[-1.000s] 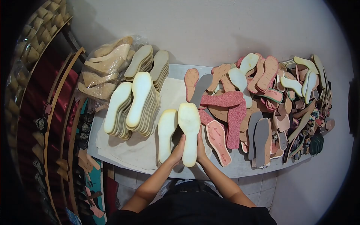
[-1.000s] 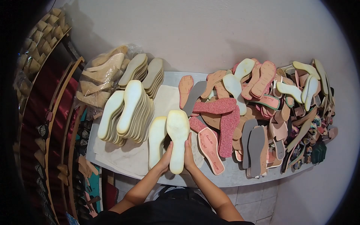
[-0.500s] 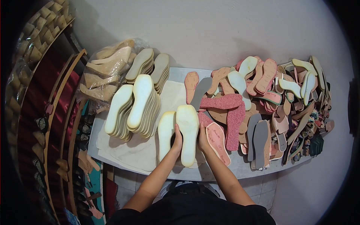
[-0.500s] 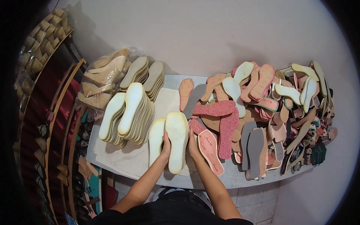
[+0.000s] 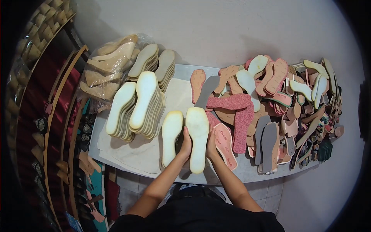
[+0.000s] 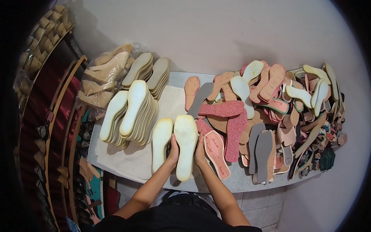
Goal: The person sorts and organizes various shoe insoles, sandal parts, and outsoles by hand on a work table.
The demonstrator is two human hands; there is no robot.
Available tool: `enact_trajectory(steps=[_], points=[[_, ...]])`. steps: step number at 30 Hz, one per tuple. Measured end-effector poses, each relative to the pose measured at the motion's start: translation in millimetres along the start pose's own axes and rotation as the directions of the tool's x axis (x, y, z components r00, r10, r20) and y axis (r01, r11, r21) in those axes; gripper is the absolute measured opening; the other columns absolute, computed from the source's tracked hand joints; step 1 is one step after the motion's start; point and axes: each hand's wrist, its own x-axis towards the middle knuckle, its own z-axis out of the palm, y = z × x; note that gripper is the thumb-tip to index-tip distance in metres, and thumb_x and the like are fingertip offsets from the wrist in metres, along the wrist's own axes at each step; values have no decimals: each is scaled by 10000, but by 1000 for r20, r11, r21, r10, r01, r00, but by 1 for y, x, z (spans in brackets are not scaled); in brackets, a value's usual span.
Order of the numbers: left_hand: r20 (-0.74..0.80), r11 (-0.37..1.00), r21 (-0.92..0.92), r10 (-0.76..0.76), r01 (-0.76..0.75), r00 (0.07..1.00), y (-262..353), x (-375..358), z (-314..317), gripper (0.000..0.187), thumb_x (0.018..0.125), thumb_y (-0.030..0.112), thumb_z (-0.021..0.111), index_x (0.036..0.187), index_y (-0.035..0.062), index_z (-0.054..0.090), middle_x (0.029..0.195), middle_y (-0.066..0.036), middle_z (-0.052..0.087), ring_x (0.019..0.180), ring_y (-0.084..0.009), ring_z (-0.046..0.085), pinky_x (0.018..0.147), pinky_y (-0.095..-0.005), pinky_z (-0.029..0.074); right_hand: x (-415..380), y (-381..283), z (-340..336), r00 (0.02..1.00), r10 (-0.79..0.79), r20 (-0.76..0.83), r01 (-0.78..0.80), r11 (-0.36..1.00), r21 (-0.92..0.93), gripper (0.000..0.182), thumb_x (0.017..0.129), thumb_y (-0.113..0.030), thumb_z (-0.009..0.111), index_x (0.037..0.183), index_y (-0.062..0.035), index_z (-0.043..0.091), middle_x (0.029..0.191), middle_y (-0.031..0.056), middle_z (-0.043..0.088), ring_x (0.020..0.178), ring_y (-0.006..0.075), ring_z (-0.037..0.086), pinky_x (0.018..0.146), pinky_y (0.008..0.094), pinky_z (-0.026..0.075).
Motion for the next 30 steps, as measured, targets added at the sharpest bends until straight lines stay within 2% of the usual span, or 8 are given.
enact_trajectory(steps=[3, 6, 9, 12, 16, 21, 24, 30], points=[[-4, 988, -14, 156, -156, 988, -3, 7, -2, 630, 919, 491, 134, 1330, 28, 251, 1321, -108, 352, 1202, -203, 351, 999, -286, 261, -2, -19, 2, 972, -187, 139, 203, 973, -110, 635, 927, -456, 186, 1381, -54, -5, 1436, 118, 79, 1302, 227, 155, 1055, 303, 148], [-80, 975, 90, 210, -202, 974, -7, 14, 1, 614, 927, 470, 130, 1305, 15, 293, 1286, -106, 391, 1174, -196, 381, 993, -285, 274, -1, -22, 8, 981, -160, 107, 172, 979, -112, 574, 936, -399, 188, 1364, -28, 97, 1401, 133, 177, 1272, 227, 223, 1041, 304, 182], [-46, 949, 52, 313, -310, 949, -25, 39, -14, 590, 934, 437, 150, 1339, 9, 187, 1340, -143, 292, 1221, -221, 307, 1016, -308, 225, 5, -27, 15, 986, -143, 81, 152, 982, -110, 528, 945, -343, 190, 1348, -1, 199, 1365, 149, 275, 1242, 227, 291, 1027, 304, 216], [-113, 966, 118, 242, -228, 964, -32, 49, -23, 585, 935, 434, 147, 1314, 0, 246, 1306, -146, 332, 1202, -219, 330, 1004, -301, 246, 9, -38, 15, 971, -229, 64, 236, 902, -361, 497, 946, -309, 192, 1302, 21, 296, 1313, 161, 351, 1210, 231, 337, 1016, 307, 237], [-117, 973, 94, 223, -213, 968, -23, 39, -13, 626, 924, 480, 136, 1309, 9, 283, 1285, -113, 386, 1167, -203, 382, 982, -290, 283, 9, -34, 13, 967, -244, 69, 252, 891, -378, 488, 945, -290, 190, 1302, 23, 301, 1321, 170, 342, 1223, 239, 322, 1021, 310, 226], [1, 979, 118, 169, -168, 986, 14, -18, 15, 650, 918, 494, 134, 1346, 9, 198, 1362, -124, 277, 1235, -211, 293, 1016, -301, 230, -9, -19, 6, 980, -195, 46, 200, 935, -294, 516, 940, -327, 181, 1310, 17, 290, 1335, 163, 324, 1239, 237, 296, 1029, 322, 206], [-33, 967, 219, 138, -127, 990, -12, -21, -3, 661, 914, 502, 127, 1371, 25, 113, 1413, -114, 174, 1291, -199, 184, 1044, -286, 164, -27, -7, 7, 986, -162, 37, 166, 964, -209, 533, 937, -349, 176, 1314, 13, 283, 1344, 159, 312, 1248, 236, 280, 1033, 329, 194], [38, 967, 174, 184, -188, 982, -27, -22, -16, 655, 915, 502, 131, 1371, 32, 120, 1408, -85, 200, 1278, -186, 222, 1032, -288, 200, -46, 7, 12, 991, -136, 2, 135, 983, -122, 568, 931, -393, 165, 1323, 5, 270, 1361, 152, 290, 1268, 234, 248, 1042, 342, 170]])
